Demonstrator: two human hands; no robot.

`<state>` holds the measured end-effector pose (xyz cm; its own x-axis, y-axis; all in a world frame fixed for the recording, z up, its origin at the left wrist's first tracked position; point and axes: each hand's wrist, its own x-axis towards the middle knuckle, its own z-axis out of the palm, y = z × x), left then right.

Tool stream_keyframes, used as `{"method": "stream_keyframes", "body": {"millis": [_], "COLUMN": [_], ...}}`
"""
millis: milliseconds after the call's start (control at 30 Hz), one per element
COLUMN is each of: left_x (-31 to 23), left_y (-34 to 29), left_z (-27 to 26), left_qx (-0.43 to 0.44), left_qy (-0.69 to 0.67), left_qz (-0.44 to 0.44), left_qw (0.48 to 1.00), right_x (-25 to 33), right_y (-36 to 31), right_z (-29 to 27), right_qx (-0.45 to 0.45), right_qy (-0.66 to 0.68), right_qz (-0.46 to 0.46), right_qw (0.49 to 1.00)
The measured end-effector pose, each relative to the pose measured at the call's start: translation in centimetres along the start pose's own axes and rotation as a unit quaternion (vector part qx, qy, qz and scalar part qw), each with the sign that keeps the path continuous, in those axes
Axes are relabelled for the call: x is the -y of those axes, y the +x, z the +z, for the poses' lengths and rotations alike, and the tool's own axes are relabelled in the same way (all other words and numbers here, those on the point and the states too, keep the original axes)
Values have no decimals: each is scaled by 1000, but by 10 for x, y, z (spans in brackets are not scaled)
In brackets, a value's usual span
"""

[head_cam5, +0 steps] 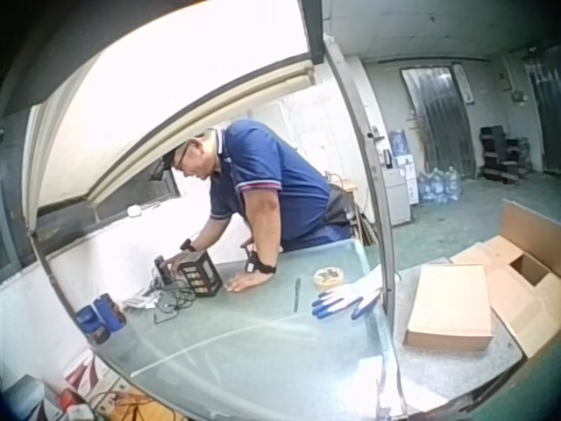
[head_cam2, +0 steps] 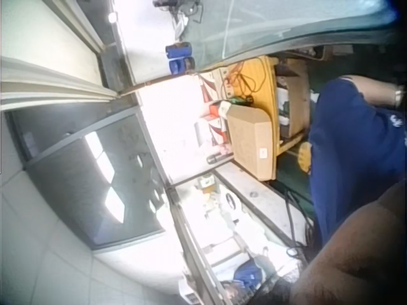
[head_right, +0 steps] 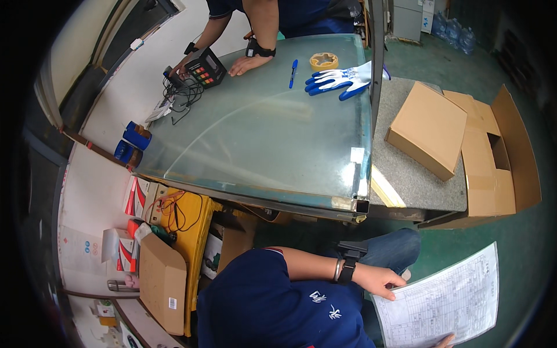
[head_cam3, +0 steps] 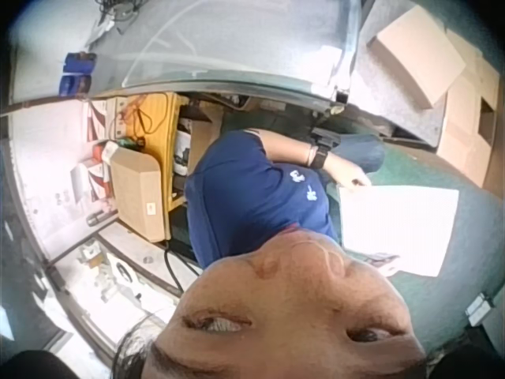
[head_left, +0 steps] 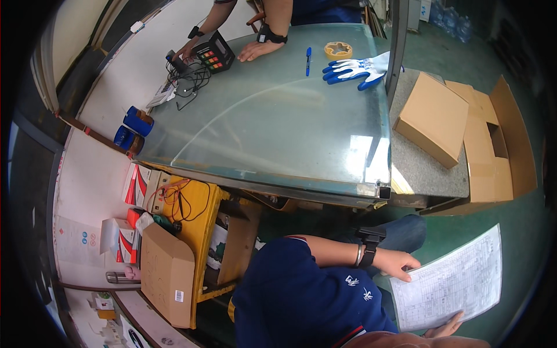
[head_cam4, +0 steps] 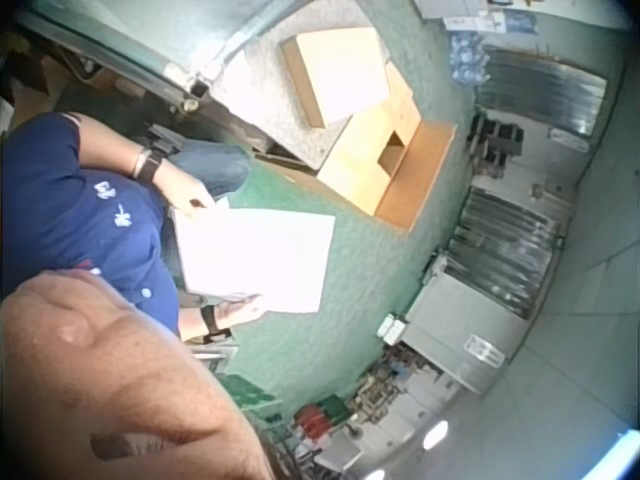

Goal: The recorder inspects a large green printed circuit board (PCB), reviews related paperwork, and consults with colleagues on a fabrication floor.

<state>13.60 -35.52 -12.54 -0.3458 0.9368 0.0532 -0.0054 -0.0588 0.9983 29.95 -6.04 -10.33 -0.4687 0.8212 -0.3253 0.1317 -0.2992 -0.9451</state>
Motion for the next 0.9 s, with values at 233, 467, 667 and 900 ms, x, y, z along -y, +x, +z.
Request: {"method": "stream_keyframes", "body": {"millis": [233, 467, 667, 900], "left_x": [4, 12, 11, 26], "left_y": [-3, -1, 0, 5], "left_z": [8, 7, 3, -8], "left_qx": [36, -8, -65, -90], "left_qy": [-139, -68, -61, -52], "left_qz": [-104, -117, -88, -84], "left_qw": [984, 991, 992, 991], "right_x": [-2, -4, 0, -18], "right_y": [7, 7, -1, -15], "right_z": [-5, -4, -6, -7], "right_qx": [-12, -3, 41, 79], "right_qy": [30, 24, 33, 92], "right_qz": [-9, -24, -38, -99], "right_qw": [999, 999, 998, 988]}}
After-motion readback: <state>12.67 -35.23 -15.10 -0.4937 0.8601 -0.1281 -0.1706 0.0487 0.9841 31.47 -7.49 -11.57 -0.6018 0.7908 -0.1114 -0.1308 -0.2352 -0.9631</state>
